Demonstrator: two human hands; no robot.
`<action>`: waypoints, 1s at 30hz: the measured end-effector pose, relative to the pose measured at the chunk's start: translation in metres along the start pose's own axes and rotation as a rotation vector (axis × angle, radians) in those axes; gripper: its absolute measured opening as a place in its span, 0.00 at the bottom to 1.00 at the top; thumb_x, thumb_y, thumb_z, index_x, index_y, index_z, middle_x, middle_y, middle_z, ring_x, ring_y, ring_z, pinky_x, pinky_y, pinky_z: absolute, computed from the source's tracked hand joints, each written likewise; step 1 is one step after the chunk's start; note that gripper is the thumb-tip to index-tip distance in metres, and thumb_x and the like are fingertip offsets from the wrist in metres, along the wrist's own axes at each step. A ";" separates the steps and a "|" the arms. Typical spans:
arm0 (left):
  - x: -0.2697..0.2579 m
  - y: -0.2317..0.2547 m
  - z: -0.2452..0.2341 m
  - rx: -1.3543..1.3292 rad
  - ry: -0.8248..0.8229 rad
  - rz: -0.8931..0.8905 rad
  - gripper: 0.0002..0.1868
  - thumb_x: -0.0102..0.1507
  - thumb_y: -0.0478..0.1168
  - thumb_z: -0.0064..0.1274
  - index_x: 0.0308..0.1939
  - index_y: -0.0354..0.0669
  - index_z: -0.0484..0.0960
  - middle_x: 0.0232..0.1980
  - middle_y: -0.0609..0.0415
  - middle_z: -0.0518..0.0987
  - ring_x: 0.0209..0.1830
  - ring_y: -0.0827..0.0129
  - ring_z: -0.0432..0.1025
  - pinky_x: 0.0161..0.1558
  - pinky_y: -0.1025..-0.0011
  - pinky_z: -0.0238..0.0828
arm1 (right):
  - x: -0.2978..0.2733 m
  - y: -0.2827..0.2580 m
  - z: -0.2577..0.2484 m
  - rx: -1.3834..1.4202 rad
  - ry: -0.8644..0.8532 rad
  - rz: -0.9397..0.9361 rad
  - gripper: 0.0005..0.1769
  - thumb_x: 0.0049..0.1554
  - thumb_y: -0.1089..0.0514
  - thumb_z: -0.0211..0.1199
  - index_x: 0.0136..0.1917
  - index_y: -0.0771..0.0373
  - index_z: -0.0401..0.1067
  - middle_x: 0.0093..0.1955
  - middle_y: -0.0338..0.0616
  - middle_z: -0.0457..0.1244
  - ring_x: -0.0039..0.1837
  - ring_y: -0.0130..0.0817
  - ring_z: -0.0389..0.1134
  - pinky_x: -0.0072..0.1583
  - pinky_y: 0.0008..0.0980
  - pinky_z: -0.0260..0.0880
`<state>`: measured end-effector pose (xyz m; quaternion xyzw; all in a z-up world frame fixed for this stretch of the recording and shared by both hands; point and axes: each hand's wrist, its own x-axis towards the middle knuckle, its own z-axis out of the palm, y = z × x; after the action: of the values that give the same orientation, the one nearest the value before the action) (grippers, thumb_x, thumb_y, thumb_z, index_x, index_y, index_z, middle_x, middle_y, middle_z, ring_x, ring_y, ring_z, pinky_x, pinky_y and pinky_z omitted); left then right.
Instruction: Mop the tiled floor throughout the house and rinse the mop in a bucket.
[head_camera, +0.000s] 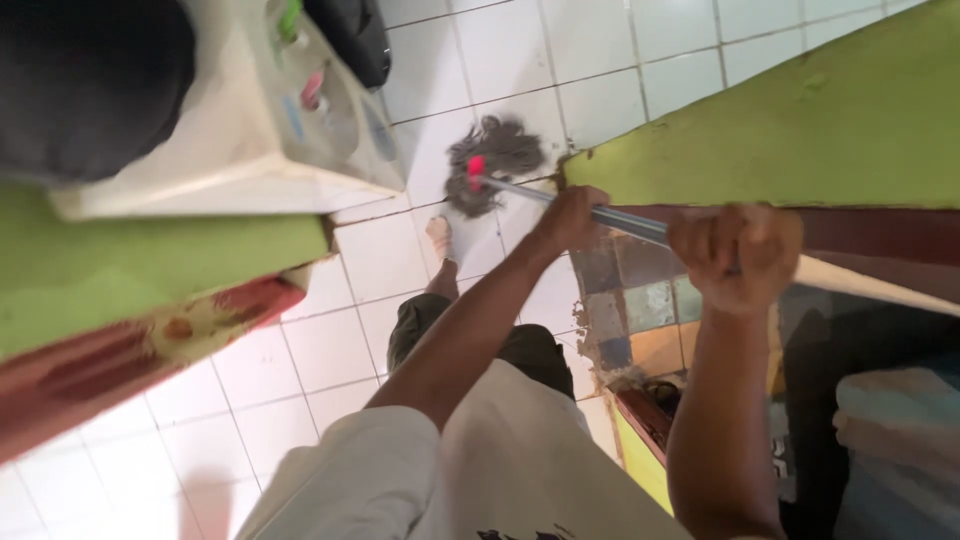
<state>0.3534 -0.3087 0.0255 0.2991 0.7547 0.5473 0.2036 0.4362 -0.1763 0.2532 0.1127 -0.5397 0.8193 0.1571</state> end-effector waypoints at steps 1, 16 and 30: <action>-0.007 -0.015 -0.010 0.007 0.015 -0.010 0.04 0.53 0.36 0.57 0.27 0.39 0.80 0.29 0.39 0.80 0.32 0.47 0.78 0.38 0.55 0.74 | 0.004 0.016 -0.001 0.013 -0.012 0.006 0.24 0.68 0.48 0.51 0.33 0.56 0.54 0.25 0.37 0.47 0.26 0.27 0.50 0.30 0.32 0.48; -0.161 -0.027 -0.145 0.111 0.186 -0.146 0.10 0.54 0.39 0.57 0.22 0.42 0.73 0.23 0.43 0.73 0.22 0.52 0.69 0.30 0.58 0.65 | -0.006 0.056 0.192 -0.008 -0.318 0.280 0.34 0.69 0.42 0.58 0.27 0.62 0.57 0.23 0.39 0.49 0.23 0.27 0.50 0.31 0.31 0.49; -0.364 0.023 -0.285 0.002 0.109 -0.208 0.08 0.55 0.39 0.55 0.23 0.40 0.76 0.26 0.42 0.78 0.30 0.45 0.75 0.37 0.53 0.72 | -0.075 0.063 0.444 -0.103 -0.413 0.199 0.30 0.70 0.46 0.57 0.31 0.64 0.57 0.23 0.38 0.49 0.24 0.29 0.51 0.32 0.34 0.49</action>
<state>0.4462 -0.7498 0.1304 0.1891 0.7923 0.5377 0.2177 0.4888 -0.6185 0.3471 0.2161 -0.6098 0.7618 -0.0327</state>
